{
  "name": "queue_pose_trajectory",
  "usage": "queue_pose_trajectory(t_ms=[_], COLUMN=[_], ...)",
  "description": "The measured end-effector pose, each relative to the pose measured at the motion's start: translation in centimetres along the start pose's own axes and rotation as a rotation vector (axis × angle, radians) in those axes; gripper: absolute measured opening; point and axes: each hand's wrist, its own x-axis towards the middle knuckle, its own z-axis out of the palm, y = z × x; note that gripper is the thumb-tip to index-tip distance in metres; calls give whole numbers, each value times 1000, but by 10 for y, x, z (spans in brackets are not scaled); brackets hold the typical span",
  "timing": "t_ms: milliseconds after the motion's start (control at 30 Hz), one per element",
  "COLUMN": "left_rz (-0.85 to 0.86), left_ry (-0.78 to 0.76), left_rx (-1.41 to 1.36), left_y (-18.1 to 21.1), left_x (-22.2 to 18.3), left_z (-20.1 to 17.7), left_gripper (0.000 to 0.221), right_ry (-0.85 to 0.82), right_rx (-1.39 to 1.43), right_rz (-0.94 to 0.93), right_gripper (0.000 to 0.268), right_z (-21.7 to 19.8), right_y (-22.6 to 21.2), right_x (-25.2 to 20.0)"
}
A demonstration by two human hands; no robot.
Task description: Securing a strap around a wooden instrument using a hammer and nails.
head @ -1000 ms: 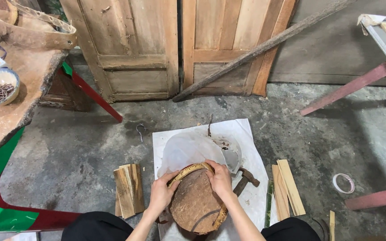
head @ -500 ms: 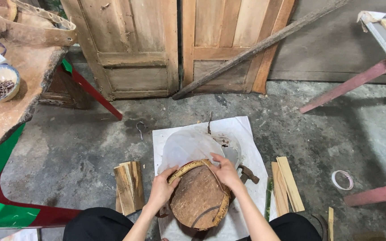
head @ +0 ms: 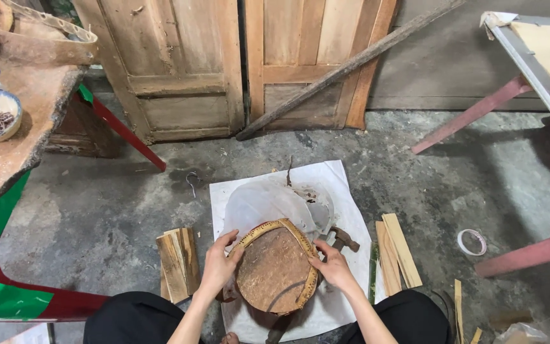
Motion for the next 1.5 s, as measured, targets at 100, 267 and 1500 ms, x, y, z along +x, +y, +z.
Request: queue_pose_trajectory(t_ms=[100,267,1500], left_rz=[4,31,-91], left_ry=[-3,34,-133], left_rx=[22,22,348], left_y=[-2,4,73], left_x=[-3,-7,-23], left_z=[5,9,141], left_gripper=[54,48,20], right_ry=[10,35,103], right_rx=[-11,-117,608], right_rz=[30,-24,233], right_gripper=[55,52,4], right_z=[5,15,12], right_y=[0,7,27], right_x=[-4,-9,-3])
